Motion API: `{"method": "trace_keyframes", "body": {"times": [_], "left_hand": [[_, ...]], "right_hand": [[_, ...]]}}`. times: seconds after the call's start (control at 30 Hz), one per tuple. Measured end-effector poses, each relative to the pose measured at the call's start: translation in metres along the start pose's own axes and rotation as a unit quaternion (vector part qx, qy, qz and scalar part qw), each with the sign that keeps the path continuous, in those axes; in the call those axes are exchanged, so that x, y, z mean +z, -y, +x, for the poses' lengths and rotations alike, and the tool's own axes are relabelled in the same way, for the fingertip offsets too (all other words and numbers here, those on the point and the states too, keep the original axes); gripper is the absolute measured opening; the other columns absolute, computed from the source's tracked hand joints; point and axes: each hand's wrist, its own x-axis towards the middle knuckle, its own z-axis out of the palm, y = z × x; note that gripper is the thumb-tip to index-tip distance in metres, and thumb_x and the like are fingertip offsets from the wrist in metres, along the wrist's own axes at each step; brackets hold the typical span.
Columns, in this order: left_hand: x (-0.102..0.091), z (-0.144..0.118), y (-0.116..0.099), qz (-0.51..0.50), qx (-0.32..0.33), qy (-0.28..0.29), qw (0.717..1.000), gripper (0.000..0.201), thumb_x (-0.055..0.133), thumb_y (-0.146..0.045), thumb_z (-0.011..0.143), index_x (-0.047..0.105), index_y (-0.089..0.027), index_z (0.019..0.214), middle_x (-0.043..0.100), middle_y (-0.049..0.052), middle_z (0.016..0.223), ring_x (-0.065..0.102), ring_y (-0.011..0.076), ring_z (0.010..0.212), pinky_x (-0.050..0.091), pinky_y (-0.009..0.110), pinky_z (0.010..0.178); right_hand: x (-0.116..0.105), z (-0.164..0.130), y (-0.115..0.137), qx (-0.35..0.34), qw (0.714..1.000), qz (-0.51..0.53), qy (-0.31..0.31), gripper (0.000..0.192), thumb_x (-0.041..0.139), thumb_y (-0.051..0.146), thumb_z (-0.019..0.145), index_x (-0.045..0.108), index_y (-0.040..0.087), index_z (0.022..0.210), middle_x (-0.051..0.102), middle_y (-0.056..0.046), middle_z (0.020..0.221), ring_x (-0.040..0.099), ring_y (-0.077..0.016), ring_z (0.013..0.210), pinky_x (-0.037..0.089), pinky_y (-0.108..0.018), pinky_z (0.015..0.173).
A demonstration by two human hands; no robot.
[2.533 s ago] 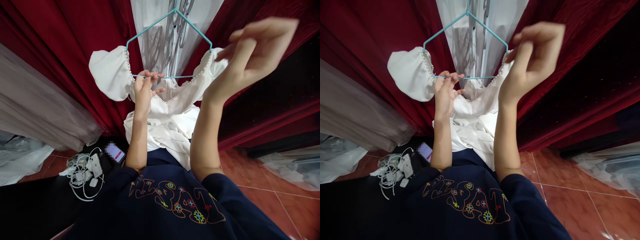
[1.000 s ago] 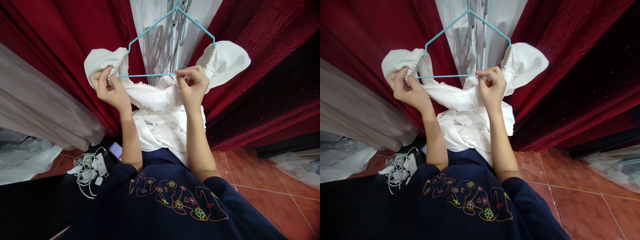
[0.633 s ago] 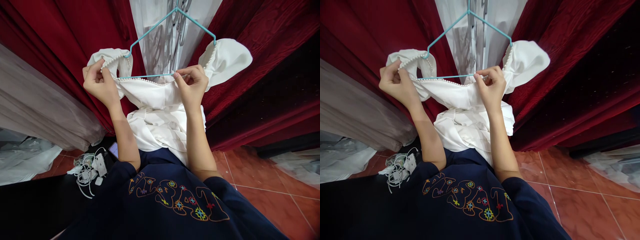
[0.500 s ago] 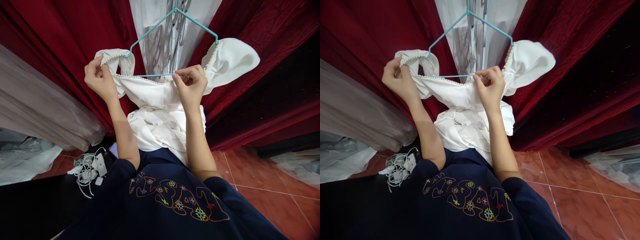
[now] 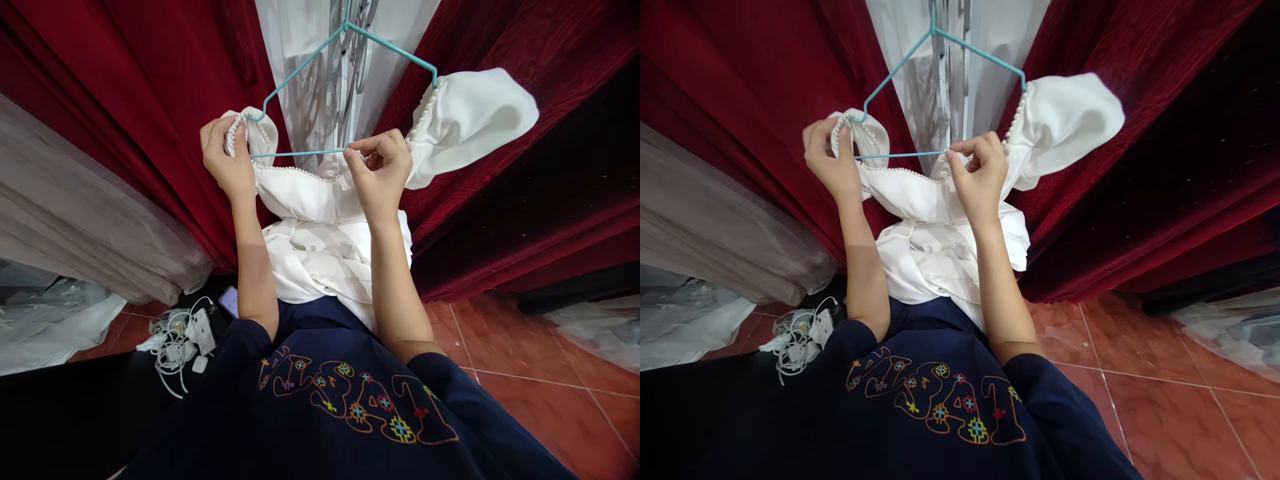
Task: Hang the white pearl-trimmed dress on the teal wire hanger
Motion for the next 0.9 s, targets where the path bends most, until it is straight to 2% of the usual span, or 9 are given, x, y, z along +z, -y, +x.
{"method": "trace_keyframes", "body": {"times": [0.1, 0.2, 0.33, 0.43, 0.53, 0.6, 0.7, 0.8, 0.9], "left_hand": [[0.002, 0.013, 0.021, -0.049, -0.039, -0.054, 0.997, 0.028, 0.057, 0.01, 0.095, 0.068, -0.015, 0.095, 0.07, -0.001, 0.093, 0.064, 0.0118, 0.093, 0.051, 0.031, 0.094], [-0.01, 0.022, 0.044, -0.061, -0.101, -0.126, 0.985, 0.029, 0.056, 0.013, 0.094, 0.066, -0.013, 0.089, 0.069, -0.003, 0.084, 0.064, 0.0092, 0.086, 0.052, 0.03, 0.09], [-0.033, 0.002, 0.054, -0.009, -0.141, -0.116, 0.983, 0.031, 0.061, 0.017, 0.084, 0.071, -0.012, 0.085, 0.069, -0.005, 0.076, 0.063, 0.0081, 0.074, 0.052, 0.027, 0.077], [-0.038, -0.034, 0.04, -0.002, -0.082, -0.063, 0.995, 0.028, 0.064, 0.006, 0.082, 0.078, -0.016, 0.09, 0.073, -0.001, 0.085, 0.067, 0.0132, 0.078, 0.053, 0.028, 0.074], [-0.026, -0.062, 0.014, -0.024, -0.026, -0.004, 0.999, 0.038, 0.06, 0.008, 0.077, 0.081, -0.022, 0.09, 0.069, -0.001, 0.084, 0.065, 0.0143, 0.077, 0.051, 0.026, 0.069], [-0.013, -0.069, -0.006, -0.045, 0.018, 0.028, 0.998, 0.042, 0.06, 0.01, 0.076, 0.08, -0.025, 0.089, 0.069, -0.001, 0.085, 0.066, 0.0156, 0.082, 0.053, 0.028, 0.078], [0.004, -0.066, -0.032, -0.063, 0.072, 0.038, 0.995, 0.046, 0.059, 0.01, 0.078, 0.078, -0.027, 0.099, 0.071, 0.0, 0.103, 0.064, 0.0204, 0.102, 0.05, 0.036, 0.098], [0.012, -0.06, -0.044, -0.021, 0.053, 0.064, 0.996, 0.048, 0.058, 0.007, 0.083, 0.076, -0.028, 0.109, 0.07, 0.002, 0.118, 0.057, 0.0255, 0.119, 0.042, 0.044, 0.112], [0.012, -0.06, -0.043, 0.018, 0.015, 0.094, 0.995, 0.038, 0.056, 0.001, 0.089, 0.075, -0.027, 0.106, 0.071, 0.003, 0.115, 0.053, 0.0281, 0.123, 0.037, 0.049, 0.117]], "right_hand": [[-0.001, 0.0, 0.004, 0.009, 1.0, -0.002, 0.007, 0.033, 0.067, 0.055, 0.092, 0.07, 0.022, 0.092, 0.055, -0.005, 0.093, 0.054, -0.0145, 0.076, 0.056, -0.039, 0.079], [-0.002, 0.0, 0.007, 0.009, 1.0, 0.0, 0.011, 0.031, 0.067, 0.053, 0.093, 0.07, 0.022, 0.093, 0.055, -0.005, 0.093, 0.054, -0.0144, 0.076, 0.056, -0.038, 0.078], [0.001, -0.002, 0.009, 0.005, 1.0, -0.001, 0.003, 0.027, 0.066, 0.05, 0.094, 0.069, 0.023, 0.093, 0.055, -0.005, 0.092, 0.054, -0.0141, 0.076, 0.055, -0.036, 0.076], [0.005, -0.004, 0.01, 0.007, 1.0, -0.003, -0.006, 0.023, 0.067, 0.046, 0.094, 0.069, 0.023, 0.093, 0.055, -0.005, 0.093, 0.054, -0.0141, 0.076, 0.055, -0.035, 0.076], [0.007, -0.005, 0.009, 0.008, 1.0, -0.005, -0.01, 0.019, 0.068, 0.041, 0.094, 0.07, 0.023, 0.094, 0.056, -0.005, 0.093, 0.054, -0.0143, 0.076, 0.055, -0.035, 0.075], [0.007, -0.005, 0.009, 0.006, 1.0, -0.006, -0.009, 0.018, 0.068, 0.04, 0.094, 0.07, 0.023, 0.095, 0.056, -0.005, 0.094, 0.054, -0.0144, 0.077, 0.054, -0.035, 0.075], [0.005, -0.006, 0.009, 0.002, 1.0, -0.013, -0.002, 0.02, 0.064, 0.043, 0.096, 0.069, 0.023, 0.097, 0.055, -0.005, 0.095, 0.056, -0.0154, 0.081, 0.055, -0.035, 0.077], [0.002, -0.006, 0.011, -0.008, 0.999, -0.009, 0.034, 0.022, 0.059, 0.043, 0.099, 0.069, 0.024, 0.104, 0.056, -0.006, 0.099, 0.057, -0.0166, 0.085, 0.056, -0.036, 0.079], [-0.001, -0.007, 0.014, -0.016, 0.998, -0.001, 0.066, 0.023, 0.058, 0.042, 0.099, 0.069, 0.026, 0.111, 0.056, -0.006, 0.1, 0.058, -0.0168, 0.085, 0.056, -0.036, 0.079]]}}
